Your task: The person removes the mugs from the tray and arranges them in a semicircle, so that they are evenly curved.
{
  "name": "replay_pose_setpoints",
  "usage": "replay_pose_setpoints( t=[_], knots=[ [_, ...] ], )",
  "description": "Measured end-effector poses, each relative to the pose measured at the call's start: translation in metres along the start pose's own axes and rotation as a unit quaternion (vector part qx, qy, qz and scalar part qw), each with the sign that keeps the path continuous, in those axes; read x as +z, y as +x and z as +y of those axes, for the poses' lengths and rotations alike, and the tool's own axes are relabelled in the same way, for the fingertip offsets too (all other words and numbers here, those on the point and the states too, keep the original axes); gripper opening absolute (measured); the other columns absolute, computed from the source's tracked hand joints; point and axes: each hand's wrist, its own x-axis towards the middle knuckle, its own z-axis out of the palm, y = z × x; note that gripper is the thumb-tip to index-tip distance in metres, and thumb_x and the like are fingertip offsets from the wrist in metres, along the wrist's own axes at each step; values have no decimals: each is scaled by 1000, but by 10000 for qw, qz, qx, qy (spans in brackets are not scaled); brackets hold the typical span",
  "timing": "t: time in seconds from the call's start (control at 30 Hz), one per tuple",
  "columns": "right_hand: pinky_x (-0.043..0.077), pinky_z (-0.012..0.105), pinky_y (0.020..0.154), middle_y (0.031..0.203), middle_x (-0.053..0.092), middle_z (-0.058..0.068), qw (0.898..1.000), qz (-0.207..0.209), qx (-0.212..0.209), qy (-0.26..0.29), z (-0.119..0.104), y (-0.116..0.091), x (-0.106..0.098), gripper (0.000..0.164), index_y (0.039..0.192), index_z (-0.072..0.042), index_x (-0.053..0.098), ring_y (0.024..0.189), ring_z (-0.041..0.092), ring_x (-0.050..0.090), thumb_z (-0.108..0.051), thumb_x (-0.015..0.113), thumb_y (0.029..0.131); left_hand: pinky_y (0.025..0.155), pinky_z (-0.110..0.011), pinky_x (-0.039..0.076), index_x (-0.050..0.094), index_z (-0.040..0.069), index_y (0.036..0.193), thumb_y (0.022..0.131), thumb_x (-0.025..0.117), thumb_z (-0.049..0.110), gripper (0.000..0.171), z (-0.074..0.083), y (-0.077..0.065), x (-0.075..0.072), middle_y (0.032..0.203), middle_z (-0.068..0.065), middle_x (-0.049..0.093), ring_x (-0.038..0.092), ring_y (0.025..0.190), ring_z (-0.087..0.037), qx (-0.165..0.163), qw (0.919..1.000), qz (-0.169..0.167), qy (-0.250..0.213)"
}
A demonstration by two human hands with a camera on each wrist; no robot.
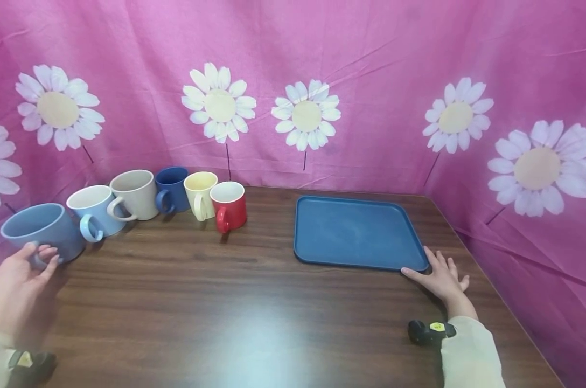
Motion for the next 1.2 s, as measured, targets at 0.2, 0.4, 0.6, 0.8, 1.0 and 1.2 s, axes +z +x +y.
replay_pose_setpoints(
  t=[0.2, 0.4, 0.6, 0.8, 1.0, 1.2],
  knots=[
    [-10, 72, 72, 133, -2, 33, 10000, -36, 30, -57, 0, -2, -1, 91, 137, -6, 2, 117, 50, -11, -54, 51, 78, 55, -31, 49, 58, -3, 68, 87, 50, 8, 23, -7, 4, 6, 61, -13, 58, 59, 54, -23, 267, 9994, 165, 112],
    [-10, 72, 72, 133, -1, 33, 10000, 29, 29, 13, 0, -1, -1, 92, 137, -6, 3, 117, 50, -11, -55, 52, 76, 54, -31, 48, 55, -2, 75, 86, 51, 7, 15, -9, 10, 6, 64, -12, 57, 57, 53, -23, 361, 9992, 165, 17],
    [-9, 72, 72, 133, -1, 33, 10000, 27, 35, -11, -1, -1, -1, 92, 137, -6, 4, 118, 50, -10, -55, 52, 77, 56, -32, 48, 54, -1, 76, 86, 51, 7, 14, -8, 10, 7, 64, -13, 56, 56, 53, -24, 242, 9995, 214, -46],
    [-8, 73, 72, 134, 0, 32, 10000, 17, 14, -89, -1, -1, -1, 91, 137, -7, 4, 118, 49, -9, -54, 52, 77, 55, -31, 48, 57, -4, 68, 87, 50, 9, 25, -12, 3, 11, 62, -13, 58, 58, 53, -23, 239, 9992, 299, 112],
    [-8, 73, 72, 133, 1, 33, 9999, 12, 40, -99, 1, 0, 0, 91, 137, -6, 4, 118, 49, -9, -54, 53, 77, 54, -31, 48, 59, -5, 65, 87, 50, 10, 28, -12, 2, 14, 62, -13, 59, 58, 53, -23, 210, 9990, 293, 260],
    [-9, 72, 72, 134, 0, 33, 10000, 5, 53, -29, 0, 0, 0, 91, 137, -7, 4, 119, 49, -10, -54, 53, 77, 53, -32, 49, 60, -3, 66, 85, 54, 10, 24, -12, 1, 11, 65, -11, 60, 59, 56, -21, 297, 9978, 347, 489]
  ],
)
